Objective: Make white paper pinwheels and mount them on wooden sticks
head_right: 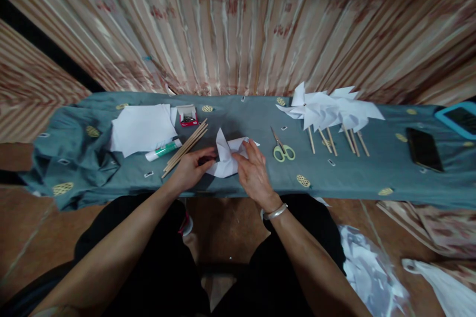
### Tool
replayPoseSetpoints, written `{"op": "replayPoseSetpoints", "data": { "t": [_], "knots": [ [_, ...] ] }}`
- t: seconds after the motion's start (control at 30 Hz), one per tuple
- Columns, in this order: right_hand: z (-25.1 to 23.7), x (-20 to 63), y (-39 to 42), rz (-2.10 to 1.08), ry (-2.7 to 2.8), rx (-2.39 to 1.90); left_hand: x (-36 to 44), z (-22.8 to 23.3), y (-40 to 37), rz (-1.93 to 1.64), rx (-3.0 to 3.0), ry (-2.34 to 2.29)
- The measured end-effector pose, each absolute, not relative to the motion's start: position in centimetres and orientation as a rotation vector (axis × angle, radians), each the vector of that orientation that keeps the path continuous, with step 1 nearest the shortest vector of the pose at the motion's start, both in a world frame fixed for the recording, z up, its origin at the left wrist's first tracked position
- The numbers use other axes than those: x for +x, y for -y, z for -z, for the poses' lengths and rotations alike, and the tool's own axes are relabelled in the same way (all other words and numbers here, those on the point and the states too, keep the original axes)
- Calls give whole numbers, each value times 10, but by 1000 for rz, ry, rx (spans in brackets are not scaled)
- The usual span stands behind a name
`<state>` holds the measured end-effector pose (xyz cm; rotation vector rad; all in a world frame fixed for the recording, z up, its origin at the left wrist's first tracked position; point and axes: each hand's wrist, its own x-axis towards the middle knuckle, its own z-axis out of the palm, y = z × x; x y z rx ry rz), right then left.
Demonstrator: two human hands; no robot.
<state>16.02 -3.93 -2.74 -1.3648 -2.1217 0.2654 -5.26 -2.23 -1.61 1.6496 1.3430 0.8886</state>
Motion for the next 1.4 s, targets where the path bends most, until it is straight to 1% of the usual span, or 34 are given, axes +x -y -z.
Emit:
{"op": "replayPoseSetpoints", "data": {
  "t": [0.1,0.2,0.47,0.67,0.93,1.1,1.2,1.3,1.4],
  "knots": [
    [24,158,40,-271,2104,-1361,-45,15,14,-923,1291,-1166],
    [23,156,40,-276,2094,-1352,-38,10,7,-876,1150,-1016],
    [21,157,39,-274,2087,-1326,-33,10,-1,-844,1155,-953],
    [17,159,36,-299,2066,-1299,-27,12,-2,-917,1143,-1001],
    [14,161,32,-363,1963,-1301,-21,10,2,-863,1118,-946],
    [12,170,24,-355,1824,-1344,-21,8,3,-895,1036,-956],
    [12,175,18,-507,1589,-1392,-24,4,3,-941,960,-938],
    [10,177,13,-869,1245,-1363,-27,-2,3,-1001,896,-904],
    [2,178,11,-1253,956,-1228,-28,-7,5,-1031,887,-881]
  ]
}}
